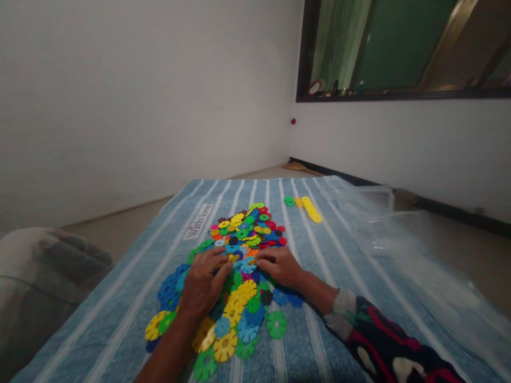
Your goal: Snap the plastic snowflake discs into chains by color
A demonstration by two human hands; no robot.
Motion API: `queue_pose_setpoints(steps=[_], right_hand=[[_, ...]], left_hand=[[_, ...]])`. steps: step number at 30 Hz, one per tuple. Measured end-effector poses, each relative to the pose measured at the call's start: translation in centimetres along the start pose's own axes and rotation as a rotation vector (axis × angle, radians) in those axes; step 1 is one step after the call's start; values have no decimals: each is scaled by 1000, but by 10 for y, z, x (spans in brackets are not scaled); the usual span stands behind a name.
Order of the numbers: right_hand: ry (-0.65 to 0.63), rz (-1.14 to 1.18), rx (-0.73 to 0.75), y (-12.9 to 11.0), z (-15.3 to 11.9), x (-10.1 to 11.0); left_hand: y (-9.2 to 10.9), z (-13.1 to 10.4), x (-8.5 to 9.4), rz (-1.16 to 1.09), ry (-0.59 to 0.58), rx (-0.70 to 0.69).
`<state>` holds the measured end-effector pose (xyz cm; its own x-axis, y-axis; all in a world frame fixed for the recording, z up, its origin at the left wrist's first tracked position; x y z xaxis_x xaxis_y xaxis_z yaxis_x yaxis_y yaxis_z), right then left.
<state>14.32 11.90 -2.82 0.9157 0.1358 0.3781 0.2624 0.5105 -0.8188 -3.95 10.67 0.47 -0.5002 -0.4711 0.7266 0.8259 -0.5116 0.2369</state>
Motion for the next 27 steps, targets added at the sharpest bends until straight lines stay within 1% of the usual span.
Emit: queue_pose_setpoints(steps=[3, 5, 10, 16, 20, 22, 24, 25, 27], right_hand=[[1, -6, 7, -1, 1, -1], [15, -2, 6, 1, 1, -1], [-17, 10, 16, 4, 1, -4], [-30, 21, 3, 4, 2, -5], [-37, 58, -15, 5, 2, -6], [-66, 61, -23, 6, 5, -4], [-84, 37, -34, 12, 12, 7], [-78, 9, -51, 17, 17, 17], [20, -115, -129, 34, 29, 51]], left_hand=[[17, -1, -6, -122, -58, -44], [23, -2, -10, -174, -106, -42], [26, -2, -13, -242, -160, 26], [29, -2, -15, -279, -195, 36], [30, -4, -19, -253, -190, 7], [30, -4, -18, -214, -160, -9], [27, -4, -15, -167, -117, -8], [25, -4, -13, -147, -95, -3], [19, -4, -10, -116, -59, 14]])
Point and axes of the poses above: each hand's wrist, its own z-axis towards the middle knuckle, its own x-axis out of the back of the hand, y = z × x, the point moved 7 cm from there along z, towards the middle knuckle, and after that the axes turned 5 degrees about z, right-handed, at the moved point
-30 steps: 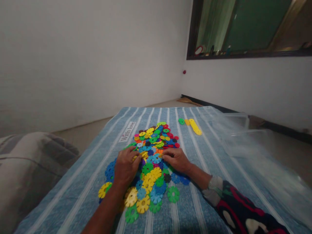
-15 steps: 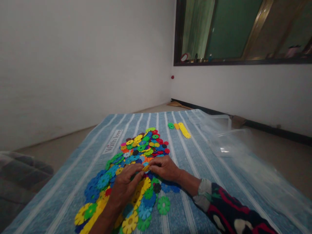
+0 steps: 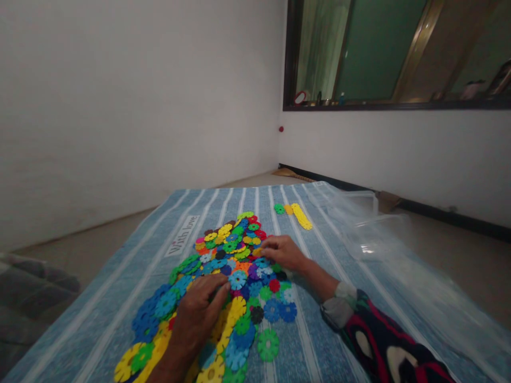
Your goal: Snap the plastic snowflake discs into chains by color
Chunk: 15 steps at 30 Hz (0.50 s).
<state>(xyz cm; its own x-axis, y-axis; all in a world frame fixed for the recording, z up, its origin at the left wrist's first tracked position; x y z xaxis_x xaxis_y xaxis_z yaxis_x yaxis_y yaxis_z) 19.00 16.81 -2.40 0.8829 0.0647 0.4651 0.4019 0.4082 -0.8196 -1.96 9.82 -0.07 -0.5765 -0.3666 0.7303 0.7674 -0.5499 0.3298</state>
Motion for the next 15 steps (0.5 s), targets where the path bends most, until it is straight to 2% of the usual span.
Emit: queue_pose_setpoints(steps=[2, 4, 7, 10, 15], right_hand=[[113, -216, -145, 24, 16, 40], [194, -536, -272, 44, 31, 81], [228, -664, -334, 62, 51, 122], [203, -743, -376, 76, 67, 137], [134, -830, -437, 93, 85, 134]], left_hand=[[-4, -1, 4, 22, 31, 15], [-8, -1, 8, 44, 58, 29], [-13, -2, 13, 77, 93, 47], [-18, -2, 16, 96, 112, 66], [-27, -5, 19, 110, 147, 75]])
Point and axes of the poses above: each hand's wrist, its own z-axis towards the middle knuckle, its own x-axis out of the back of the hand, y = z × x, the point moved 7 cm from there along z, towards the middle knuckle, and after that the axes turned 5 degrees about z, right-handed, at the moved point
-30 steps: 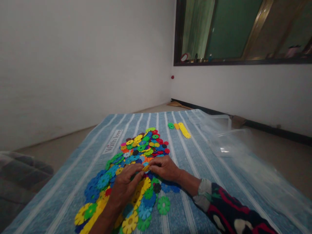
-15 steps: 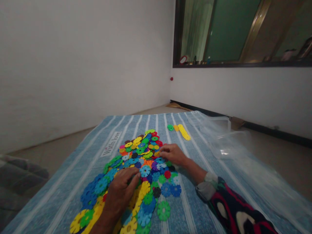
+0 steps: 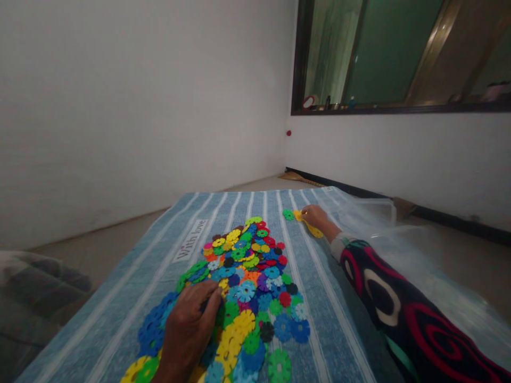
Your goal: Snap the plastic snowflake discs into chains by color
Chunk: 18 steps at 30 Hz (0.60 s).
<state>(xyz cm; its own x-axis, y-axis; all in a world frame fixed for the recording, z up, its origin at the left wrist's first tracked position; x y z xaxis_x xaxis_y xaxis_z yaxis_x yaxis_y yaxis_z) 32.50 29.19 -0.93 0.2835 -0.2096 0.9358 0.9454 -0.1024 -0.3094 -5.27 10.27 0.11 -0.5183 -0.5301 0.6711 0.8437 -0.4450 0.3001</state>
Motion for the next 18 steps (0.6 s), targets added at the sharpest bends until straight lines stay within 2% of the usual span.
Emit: queue_pose_setpoints(steps=[9, 18], right_hand=[[-74, -107, -23, 1, 13, -16], [-66, -128, -9, -2, 12, -16]], left_hand=[[1, -3, -2, 12, -15, -2], [-2, -5, -5, 32, -29, -6]])
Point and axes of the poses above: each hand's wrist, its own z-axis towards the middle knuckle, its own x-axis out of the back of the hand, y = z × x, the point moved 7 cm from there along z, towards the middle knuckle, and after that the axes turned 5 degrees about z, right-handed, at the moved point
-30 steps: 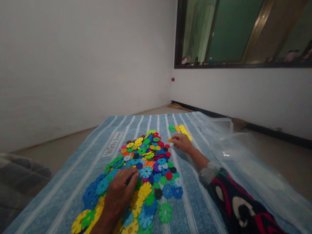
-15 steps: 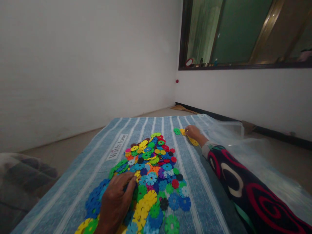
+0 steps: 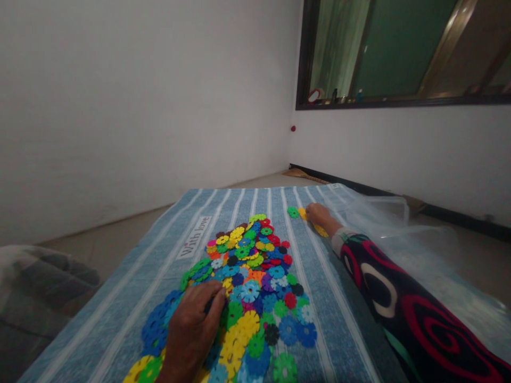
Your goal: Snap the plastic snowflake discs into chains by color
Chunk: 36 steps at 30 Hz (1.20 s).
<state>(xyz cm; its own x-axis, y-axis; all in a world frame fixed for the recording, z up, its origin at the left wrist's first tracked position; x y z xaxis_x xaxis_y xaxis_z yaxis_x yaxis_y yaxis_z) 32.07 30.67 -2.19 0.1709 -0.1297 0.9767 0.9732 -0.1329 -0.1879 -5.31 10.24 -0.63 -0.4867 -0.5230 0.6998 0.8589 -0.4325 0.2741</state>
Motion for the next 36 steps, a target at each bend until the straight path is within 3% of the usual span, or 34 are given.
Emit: queue_pose_setpoints(steps=[9, 15, 19, 25, 30, 36], right_hand=[[103, 29, 19, -6, -28, 17], [143, 218, 126, -27, -88, -7], [110, 415, 230, -46, -135, -25], [112, 631, 369, -76, -174, -18], [177, 871, 264, -77, -185, -19], [80, 1122, 124, -66, -188, -38]], left_hand=[[-9, 8, 5, 20, -77, 114], [-26, 10, 15, 139, -158, 288], [-36, 10, 17, 230, -294, 391], [-40, 9, 14, 255, -506, 452], [-36, 9, 10, 307, -521, 410], [-32, 7, 4, 383, -530, 336]])
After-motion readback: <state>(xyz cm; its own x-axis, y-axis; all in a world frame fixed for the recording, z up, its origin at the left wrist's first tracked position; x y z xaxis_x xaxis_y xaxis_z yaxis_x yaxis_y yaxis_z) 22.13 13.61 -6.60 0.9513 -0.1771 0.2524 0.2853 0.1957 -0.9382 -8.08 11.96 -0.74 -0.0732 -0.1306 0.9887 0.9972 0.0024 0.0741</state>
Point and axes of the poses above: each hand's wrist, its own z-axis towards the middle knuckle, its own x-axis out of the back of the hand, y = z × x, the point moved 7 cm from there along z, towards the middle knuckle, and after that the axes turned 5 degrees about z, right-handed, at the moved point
